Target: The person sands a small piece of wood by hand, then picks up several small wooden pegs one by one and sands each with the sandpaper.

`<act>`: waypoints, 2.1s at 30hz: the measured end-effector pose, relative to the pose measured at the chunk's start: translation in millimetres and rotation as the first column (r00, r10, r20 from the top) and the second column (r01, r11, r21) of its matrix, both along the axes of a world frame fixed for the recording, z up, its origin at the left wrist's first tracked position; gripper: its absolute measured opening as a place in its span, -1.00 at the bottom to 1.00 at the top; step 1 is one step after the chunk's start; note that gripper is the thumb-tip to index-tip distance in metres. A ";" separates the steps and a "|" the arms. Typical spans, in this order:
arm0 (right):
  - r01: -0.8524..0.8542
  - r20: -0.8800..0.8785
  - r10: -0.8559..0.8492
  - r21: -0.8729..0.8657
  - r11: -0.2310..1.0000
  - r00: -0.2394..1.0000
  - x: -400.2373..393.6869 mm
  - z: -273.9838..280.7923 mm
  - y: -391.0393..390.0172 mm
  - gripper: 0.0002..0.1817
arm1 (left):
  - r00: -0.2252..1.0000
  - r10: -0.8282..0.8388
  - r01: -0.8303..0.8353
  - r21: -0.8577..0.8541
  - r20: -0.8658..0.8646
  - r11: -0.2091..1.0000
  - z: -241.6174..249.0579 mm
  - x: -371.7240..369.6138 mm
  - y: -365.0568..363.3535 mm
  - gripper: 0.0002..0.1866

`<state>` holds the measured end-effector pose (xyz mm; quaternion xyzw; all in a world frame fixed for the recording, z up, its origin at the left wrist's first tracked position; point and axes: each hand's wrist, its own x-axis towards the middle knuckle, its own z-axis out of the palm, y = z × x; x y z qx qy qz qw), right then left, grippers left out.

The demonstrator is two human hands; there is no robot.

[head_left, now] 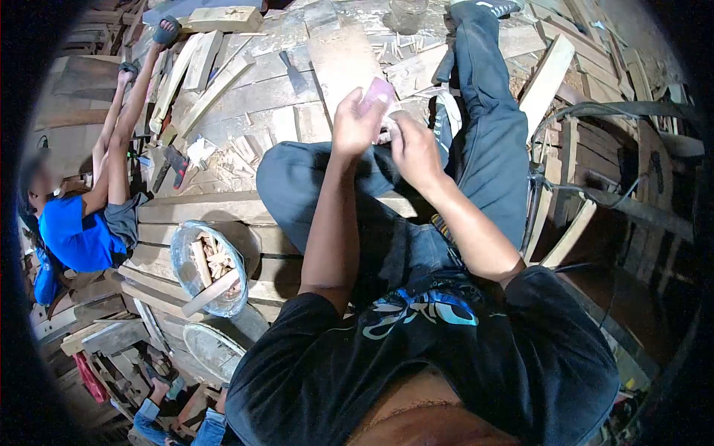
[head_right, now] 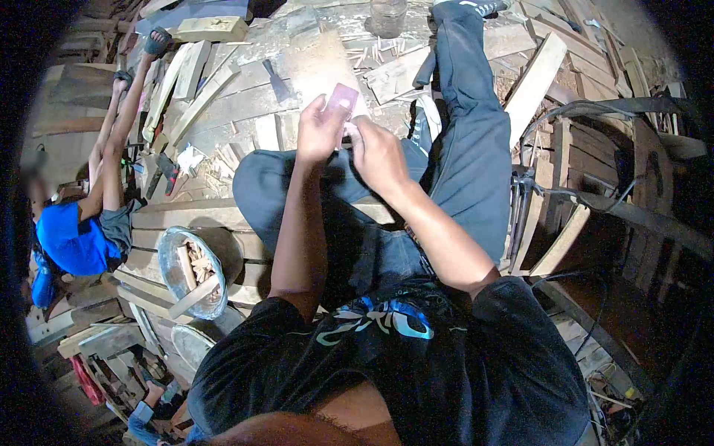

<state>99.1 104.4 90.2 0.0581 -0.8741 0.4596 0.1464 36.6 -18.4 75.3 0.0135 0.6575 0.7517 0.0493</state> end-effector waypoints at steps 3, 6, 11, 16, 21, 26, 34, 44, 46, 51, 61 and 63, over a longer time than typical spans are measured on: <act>0.012 -0.047 -0.011 0.021 1.000 0.999 -3.0 -3.8 -0.7 -0.77 | 0.995 0.074 -0.059 -0.208 0.067 0.976 -3.3 0.6 -5.1 -0.81; 0.014 -0.056 -0.012 0.026 1.000 0.998 -14.0 -9.3 9.9 -0.75 | 0.998 -0.011 0.003 -0.117 -0.062 0.993 -2.4 -1.4 1.5 -0.77; -0.028 0.016 0.028 0.010 1.000 0.999 -1.4 0.2 1.3 -0.81 | 0.915 0.401 -0.379 -0.253 0.038 0.890 -31.3 -22.2 -23.6 -0.78; 0.009 -0.049 -0.011 -0.035 0.999 0.999 -17.1 3.4 16.0 -0.86 | 0.925 0.369 -0.377 0.096 0.091 0.921 -9.0 -18.2 -36.4 -0.86; -0.035 0.037 0.037 -0.043 0.998 0.999 -12.2 7.8 13.8 -0.83 | 0.993 0.115 -0.113 0.131 -0.013 0.985 11.8 2.2 -8.2 -0.76; -0.124 0.112 0.132 -0.076 0.989 0.985 -12.1 12.2 15.4 -0.78 | 0.998 -0.023 0.017 0.097 0.062 0.995 2.3 -2.0 -8.4 -0.80; -0.196 0.083 0.183 0.196 0.961 0.980 -13.0 13.9 13.6 -0.77 | 0.996 0.082 -0.083 -0.010 -0.035 0.997 5.2 -2.8 -5.5 -0.83; -0.120 0.037 0.116 0.126 0.985 0.993 -16.6 8.8 11.3 -0.84 | 0.984 0.153 -0.155 -0.013 -0.094 0.988 0.0 -3.7 2.4 -0.86; -0.104 0.038 0.101 0.095 0.990 0.994 -18.1 3.6 12.1 -0.82 | 0.995 0.033 -0.025 0.083 -0.093 0.996 7.3 1.0 0.7 -0.84; -0.043 0.001 0.043 0.056 0.998 0.999 -18.7 5.3 9.1 -0.81 | 0.996 0.073 -0.075 0.028 0.055 0.997 10.8 0.9 -3.2 -0.84; -0.086 0.064 0.082 0.053 0.995 0.995 -8.9 1.0 12.5 -0.83 | 1.000 0.028 -0.029 0.040 0.008 0.999 -5.7 -3.7 2.0 -0.81; -0.077 0.015 0.076 0.071 0.995 0.997 -9.0 -0.8 8.0 -0.83 | 0.994 0.104 -0.104 -0.001 0.017 0.995 -1.4 -3.7 0.7 -0.80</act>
